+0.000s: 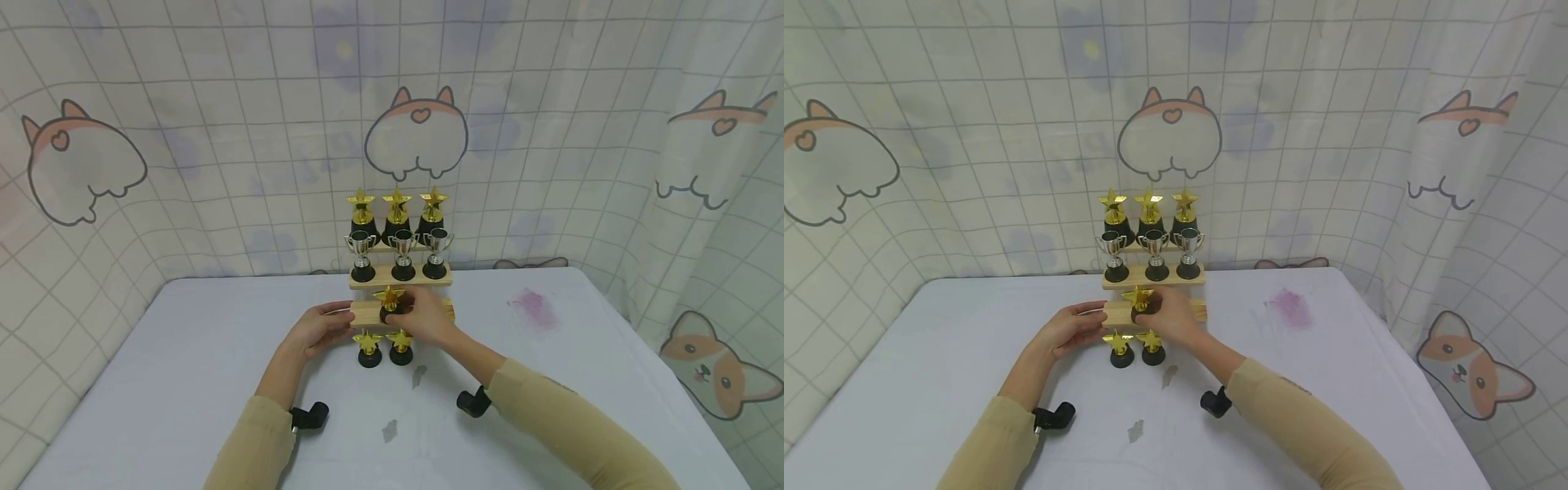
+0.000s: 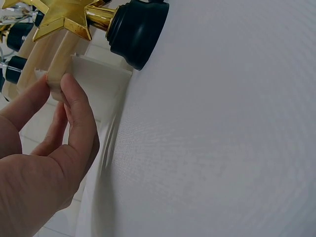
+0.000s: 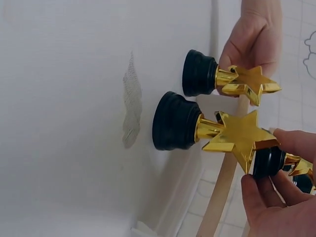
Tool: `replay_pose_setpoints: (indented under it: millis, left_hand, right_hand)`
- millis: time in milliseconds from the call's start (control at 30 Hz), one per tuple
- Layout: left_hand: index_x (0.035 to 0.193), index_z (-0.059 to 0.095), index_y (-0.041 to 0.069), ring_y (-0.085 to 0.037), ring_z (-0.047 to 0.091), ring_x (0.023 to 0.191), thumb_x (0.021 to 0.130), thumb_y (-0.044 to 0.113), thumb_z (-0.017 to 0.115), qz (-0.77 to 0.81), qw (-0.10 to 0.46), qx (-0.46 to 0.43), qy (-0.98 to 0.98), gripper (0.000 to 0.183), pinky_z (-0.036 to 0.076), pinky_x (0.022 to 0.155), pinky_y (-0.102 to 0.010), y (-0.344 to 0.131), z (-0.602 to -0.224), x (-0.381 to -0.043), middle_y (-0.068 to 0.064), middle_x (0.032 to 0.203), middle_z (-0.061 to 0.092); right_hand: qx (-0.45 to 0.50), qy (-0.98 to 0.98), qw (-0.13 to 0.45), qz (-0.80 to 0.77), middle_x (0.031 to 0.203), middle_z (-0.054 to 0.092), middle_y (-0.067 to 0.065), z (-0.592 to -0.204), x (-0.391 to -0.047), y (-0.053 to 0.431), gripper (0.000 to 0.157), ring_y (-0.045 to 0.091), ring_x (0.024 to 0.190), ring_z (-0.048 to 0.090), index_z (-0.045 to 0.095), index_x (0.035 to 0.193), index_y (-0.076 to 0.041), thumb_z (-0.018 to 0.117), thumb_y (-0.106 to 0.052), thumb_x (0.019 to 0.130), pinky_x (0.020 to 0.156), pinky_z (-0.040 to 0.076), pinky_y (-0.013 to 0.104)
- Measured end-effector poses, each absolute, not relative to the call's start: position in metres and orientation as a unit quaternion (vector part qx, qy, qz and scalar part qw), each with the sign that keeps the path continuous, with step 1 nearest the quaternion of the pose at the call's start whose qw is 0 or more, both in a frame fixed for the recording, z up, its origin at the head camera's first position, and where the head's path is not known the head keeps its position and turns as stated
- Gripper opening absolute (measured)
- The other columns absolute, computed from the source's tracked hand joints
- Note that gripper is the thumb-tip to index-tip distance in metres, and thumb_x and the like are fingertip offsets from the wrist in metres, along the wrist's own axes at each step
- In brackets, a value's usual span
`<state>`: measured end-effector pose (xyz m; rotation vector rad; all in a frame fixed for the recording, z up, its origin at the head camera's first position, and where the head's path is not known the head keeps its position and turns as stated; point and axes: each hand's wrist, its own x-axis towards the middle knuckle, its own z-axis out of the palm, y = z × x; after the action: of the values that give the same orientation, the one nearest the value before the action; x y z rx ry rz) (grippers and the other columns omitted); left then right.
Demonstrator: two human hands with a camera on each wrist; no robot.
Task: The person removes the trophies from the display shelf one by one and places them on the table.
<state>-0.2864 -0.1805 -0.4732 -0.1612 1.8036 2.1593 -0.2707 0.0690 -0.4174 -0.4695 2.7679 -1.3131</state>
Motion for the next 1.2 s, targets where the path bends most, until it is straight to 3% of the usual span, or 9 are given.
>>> replay_pose_setpoints:
  millis: [333,600,967,1200]
  left_hand:
    - [0.148,0.046,-0.005,-0.018,0.070,0.098,0.097,0.002,0.070,0.758,0.160,-0.067,0.629,0.057,0.060,0.085,-0.029,-0.180,-0.475,-0.287,-0.020,0.129,0.064]
    - [0.148,0.047,-0.005,-0.018,0.070,0.099,0.097,0.003,0.071,0.759,0.162,-0.068,0.627,0.057,0.060,0.085,-0.030,-0.179,-0.474,-0.287,-0.020,0.129,0.064]
    - [0.148,0.046,-0.005,-0.021,0.070,0.102,0.097,0.004,0.071,0.757,0.161,-0.061,0.631,0.057,0.060,0.086,-0.031,-0.180,-0.474,-0.288,-0.024,0.134,0.061]
    - [0.149,0.046,-0.005,-0.019,0.070,0.100,0.098,0.003,0.070,0.756,0.165,-0.062,0.630,0.057,0.059,0.087,-0.030,-0.180,-0.472,-0.287,-0.021,0.131,0.062]
  right_hand:
    - [-0.165,0.891,0.002,-0.423,0.117,0.069,0.013,-0.416,-0.267,0.087,0.059,0.030,0.107,0.066,0.062,0.138,-0.004,0.083,-0.017,0.085,0.092,0.057,0.043]
    - [-0.161,0.892,0.001,-0.423,0.112,0.070,0.013,-0.410,-0.260,0.099,0.050,0.031,0.106,0.067,0.066,0.128,-0.001,0.083,-0.018,0.084,0.090,0.058,0.043]
    - [-0.138,0.894,0.021,-0.426,0.115,0.068,0.013,-0.409,-0.254,0.110,0.051,0.031,0.107,0.066,0.064,0.130,-0.003,0.084,-0.016,0.085,0.090,0.058,0.041]
    - [-0.133,0.894,0.025,-0.426,0.115,0.069,0.014,-0.410,-0.248,0.116,0.057,0.030,0.106,0.066,0.062,0.134,0.001,0.085,-0.016,0.085,0.092,0.057,0.043]
